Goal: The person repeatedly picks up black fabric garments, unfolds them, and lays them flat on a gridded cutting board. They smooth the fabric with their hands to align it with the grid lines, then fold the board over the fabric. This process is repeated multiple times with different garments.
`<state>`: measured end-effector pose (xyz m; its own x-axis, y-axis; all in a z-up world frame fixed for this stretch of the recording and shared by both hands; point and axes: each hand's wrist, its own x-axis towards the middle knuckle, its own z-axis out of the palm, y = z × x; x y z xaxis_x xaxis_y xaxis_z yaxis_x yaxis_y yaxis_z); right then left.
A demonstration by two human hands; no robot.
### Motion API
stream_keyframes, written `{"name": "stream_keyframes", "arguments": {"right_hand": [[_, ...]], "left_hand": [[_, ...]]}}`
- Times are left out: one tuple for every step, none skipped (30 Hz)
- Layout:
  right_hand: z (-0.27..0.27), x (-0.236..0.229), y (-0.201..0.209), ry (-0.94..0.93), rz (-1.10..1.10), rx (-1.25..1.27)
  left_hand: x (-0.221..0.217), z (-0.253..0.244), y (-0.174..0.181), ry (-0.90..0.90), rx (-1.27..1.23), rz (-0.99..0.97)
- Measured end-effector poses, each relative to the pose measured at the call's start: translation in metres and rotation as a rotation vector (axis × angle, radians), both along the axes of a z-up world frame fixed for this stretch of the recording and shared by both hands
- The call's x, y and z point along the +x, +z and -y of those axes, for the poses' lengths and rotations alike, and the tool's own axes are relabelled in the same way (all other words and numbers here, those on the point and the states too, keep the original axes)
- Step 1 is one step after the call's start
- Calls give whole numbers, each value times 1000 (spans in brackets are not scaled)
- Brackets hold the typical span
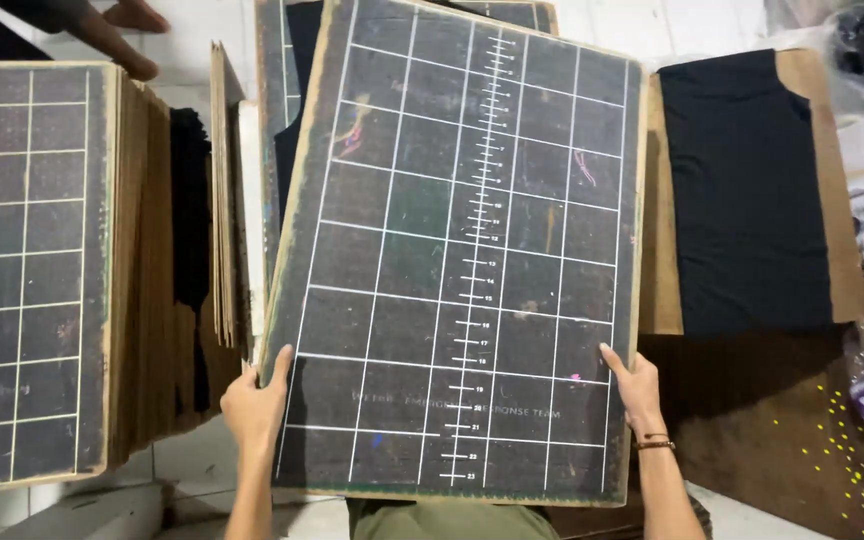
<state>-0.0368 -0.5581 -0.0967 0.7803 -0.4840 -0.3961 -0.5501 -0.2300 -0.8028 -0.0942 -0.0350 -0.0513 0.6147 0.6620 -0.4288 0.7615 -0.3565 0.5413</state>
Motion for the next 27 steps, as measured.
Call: {"name": "stream_keyframes", "arguments": {"right_hand": [[-8,5,11,73,-56,-26],[-7,7,6,80,-56,-24],[-6,9,0,105,-57,-40],[-4,11,-5,130,-58,-56],[-7,12,-4,133,-59,-53],[-11,14,-3,141,-65,-42],[-14,13,-1,146,-73,-33],[-17,10,1,145,-76,-32],[-20,9,4,144,-78,-13],[-23,9,6,143,-80,5],[-21,8,5,146,-78,6],[-20,8,4,141,-86,9],[-18,7,3,135,-96,12],[-15,8,-1,137,-97,12],[-12,9,-5,153,-92,-26],[-8,10,-9,169,-87,-64],[15,10,-49,168,-86,-63],[38,10,-88,119,-32,-21],[60,12,-127,71,25,23],[59,16,-126,71,29,26],[59,19,-124,80,22,4],[59,23,-123,89,16,-18],[60,25,-123,89,18,-18],[61,27,-124,93,15,-27],[61,32,-124,100,15,-36],[59,35,-122,100,20,-34],[57,37,-120,110,11,-46]], "left_hand": [[-1,6,19,64,-69,64],[-4,6,17,70,-67,65],[-8,6,14,112,-81,31],[-12,6,12,155,-96,-1],[-14,7,11,158,-93,-3],[-16,7,10,169,-73,26],[-19,8,9,177,-54,53],[-22,7,5,177,-53,50],[-24,6,1,187,-49,51],[-26,6,-3,198,-45,52],[-26,6,-7,200,-44,53],[-25,6,-11,183,-22,35],[-26,6,-14,166,-1,15],[-24,6,-15,168,0,14],[-22,7,-15,157,-15,18],[-20,8,-15,146,-30,22],[-23,3,-42,145,-29,24],[-27,-3,-69,150,14,52],[-28,-10,-95,154,59,83],[-26,-9,-94,154,61,87],[-23,-8,-93,149,52,100],[-21,-8,-92,144,43,113],[-19,-7,-91,143,44,115],[-17,-6,-91,150,37,113],[-14,-6,-90,159,31,113],[-12,-7,-92,159,33,117],[-12,-8,-94,150,37,107]]}}
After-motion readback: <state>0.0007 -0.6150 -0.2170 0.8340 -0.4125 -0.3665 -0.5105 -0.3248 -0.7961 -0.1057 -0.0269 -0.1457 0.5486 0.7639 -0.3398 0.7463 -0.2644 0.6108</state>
